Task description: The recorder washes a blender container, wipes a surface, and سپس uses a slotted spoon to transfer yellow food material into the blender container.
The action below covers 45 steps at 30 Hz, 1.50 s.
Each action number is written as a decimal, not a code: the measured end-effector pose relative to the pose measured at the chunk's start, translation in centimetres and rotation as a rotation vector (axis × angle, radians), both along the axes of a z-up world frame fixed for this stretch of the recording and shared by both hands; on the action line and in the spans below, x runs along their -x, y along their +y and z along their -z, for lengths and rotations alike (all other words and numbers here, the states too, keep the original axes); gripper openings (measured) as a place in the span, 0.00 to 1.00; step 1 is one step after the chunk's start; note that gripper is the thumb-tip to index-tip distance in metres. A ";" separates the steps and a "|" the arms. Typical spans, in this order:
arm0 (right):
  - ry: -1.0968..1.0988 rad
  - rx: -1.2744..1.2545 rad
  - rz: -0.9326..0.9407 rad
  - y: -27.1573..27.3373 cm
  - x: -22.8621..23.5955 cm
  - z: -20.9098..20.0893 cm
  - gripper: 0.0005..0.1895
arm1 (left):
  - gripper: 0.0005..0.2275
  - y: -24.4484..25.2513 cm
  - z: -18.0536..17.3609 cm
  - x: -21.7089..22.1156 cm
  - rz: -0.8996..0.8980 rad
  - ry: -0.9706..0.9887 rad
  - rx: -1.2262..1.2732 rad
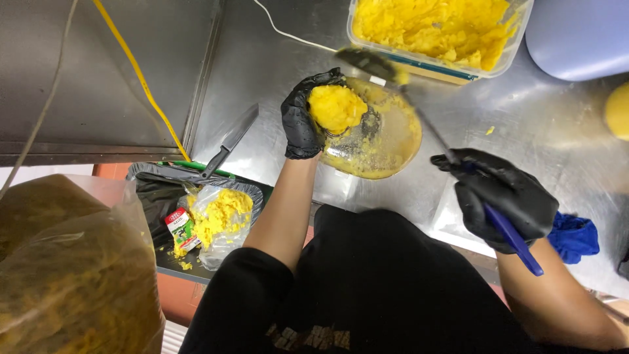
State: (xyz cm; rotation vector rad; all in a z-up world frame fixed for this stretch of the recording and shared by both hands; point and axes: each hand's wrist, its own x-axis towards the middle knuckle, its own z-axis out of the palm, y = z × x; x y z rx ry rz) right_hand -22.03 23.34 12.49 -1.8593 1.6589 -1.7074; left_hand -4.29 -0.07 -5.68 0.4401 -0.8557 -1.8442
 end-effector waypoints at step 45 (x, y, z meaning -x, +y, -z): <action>-0.334 0.157 0.537 5.7 -1.7 8.9 0.07 | 0.15 3.8 -3.8 1.2 -0.237 -1.009 1.008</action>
